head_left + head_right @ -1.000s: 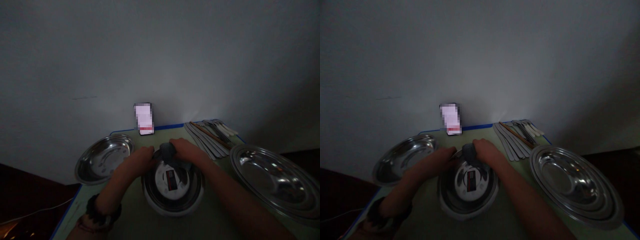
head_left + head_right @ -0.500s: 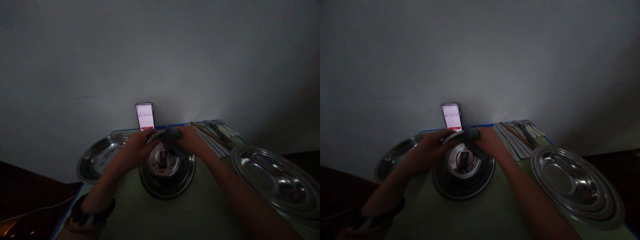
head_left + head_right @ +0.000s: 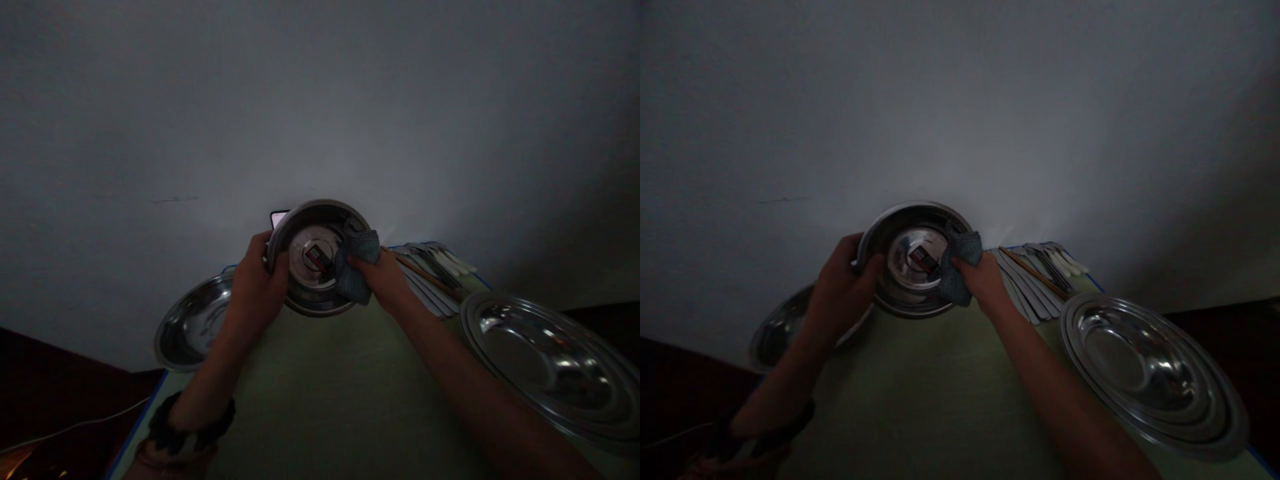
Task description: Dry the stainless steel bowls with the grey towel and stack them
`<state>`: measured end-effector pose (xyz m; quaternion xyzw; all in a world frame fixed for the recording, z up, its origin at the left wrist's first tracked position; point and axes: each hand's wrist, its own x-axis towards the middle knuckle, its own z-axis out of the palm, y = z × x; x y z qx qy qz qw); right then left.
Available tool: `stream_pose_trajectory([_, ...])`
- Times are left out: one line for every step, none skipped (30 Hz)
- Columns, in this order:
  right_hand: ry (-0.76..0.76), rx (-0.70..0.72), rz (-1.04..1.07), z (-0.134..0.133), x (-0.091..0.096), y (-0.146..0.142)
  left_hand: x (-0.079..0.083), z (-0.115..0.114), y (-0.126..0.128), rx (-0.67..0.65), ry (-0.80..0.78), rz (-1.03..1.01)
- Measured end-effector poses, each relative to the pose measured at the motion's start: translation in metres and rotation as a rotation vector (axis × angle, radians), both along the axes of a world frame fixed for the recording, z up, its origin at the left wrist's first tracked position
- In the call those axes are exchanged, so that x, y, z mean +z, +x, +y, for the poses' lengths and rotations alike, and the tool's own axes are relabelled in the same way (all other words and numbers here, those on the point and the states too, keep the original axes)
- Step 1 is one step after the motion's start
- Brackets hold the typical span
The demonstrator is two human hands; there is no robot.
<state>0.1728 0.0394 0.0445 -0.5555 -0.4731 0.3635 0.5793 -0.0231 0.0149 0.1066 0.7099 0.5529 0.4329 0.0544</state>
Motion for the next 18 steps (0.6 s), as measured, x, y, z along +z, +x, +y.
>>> stream_pose_trajectory([0.034, -0.021, -0.114, -0.003, 0.007, 0.003, 0.002, 0.001, -0.004, -0.053, -0.036, 0.089])
stream_pose_trajectory([0.082, -0.02, -0.275, -0.006, 0.014, 0.006, 0.005, 0.001, -0.008, -0.098, -0.069, 0.177])
stream_pose_trajectory([0.131, -0.007, -0.425, -0.011, 0.022, 0.007, 0.007, 0.001, -0.01, -0.134, -0.104, 0.259])
stream_pose_trajectory([0.184, 0.02, -0.559, -0.015, 0.029, 0.008, 0.008, -0.001, -0.011, -0.156, -0.146, 0.334])
stream_pose_trajectory([0.228, 0.054, -0.668, -0.02, 0.035, 0.007, 0.009, -0.003, -0.011, -0.165, -0.194, 0.404])
stream_pose_trajectory([0.26, 0.09, -0.752, -0.024, 0.04, 0.005, 0.01, -0.005, -0.01, -0.166, -0.244, 0.466])
stream_pose_trajectory([0.279, 0.124, -0.816, -0.028, 0.044, 0.003, 0.01, -0.008, -0.008, -0.17, -0.284, 0.519])
stream_pose_trajectory([0.284, 0.151, -0.863, -0.031, 0.047, 0.001, 0.01, -0.01, -0.005, -0.175, -0.31, 0.557])
stream_pose_trajectory([0.281, 0.168, -0.891, -0.033, 0.049, 0.0, 0.01, -0.012, -0.003, -0.185, -0.322, 0.576])
stream_pose_trajectory([0.28, 0.179, -0.905, -0.035, 0.05, -0.002, 0.011, -0.014, -0.001, -0.203, -0.324, 0.581])
stream_pose_trajectory([0.291, 0.185, -0.909, -0.036, 0.051, -0.003, 0.011, -0.015, 0.0, -0.222, -0.318, 0.583])
stream_pose_trajectory([0.313, 0.19, -0.91, -0.037, 0.051, -0.004, 0.012, -0.016, 0.001, -0.236, -0.31, 0.596])
stream_pose_trajectory([0.347, 0.192, -0.913, -0.037, 0.051, -0.005, 0.013, -0.017, 0.001, -0.238, -0.301, 0.622])
stream_pose_trajectory([0.391, 0.191, -0.92, -0.038, 0.052, -0.005, 0.014, -0.018, 0.001, -0.23, -0.294, 0.656])
stream_pose_trajectory([0.439, 0.187, -0.931, -0.039, 0.052, -0.006, 0.015, -0.019, 0.001, -0.218, -0.288, 0.694])
stream_pose_trajectory([0.482, 0.185, -0.939, -0.041, 0.052, -0.008, 0.016, -0.02, 0.0, -0.209, -0.284, 0.729])
stream_pose_trajectory([0.517, 0.188, -0.94, -0.042, 0.053, -0.008, 0.016, -0.021, 0.0, -0.203, -0.279, 0.757])
stream_pose_trajectory([0.547, 0.204, -0.936, -0.042, 0.053, -0.009, 0.017, -0.021, 0.0, -0.2, -0.275, 0.777])
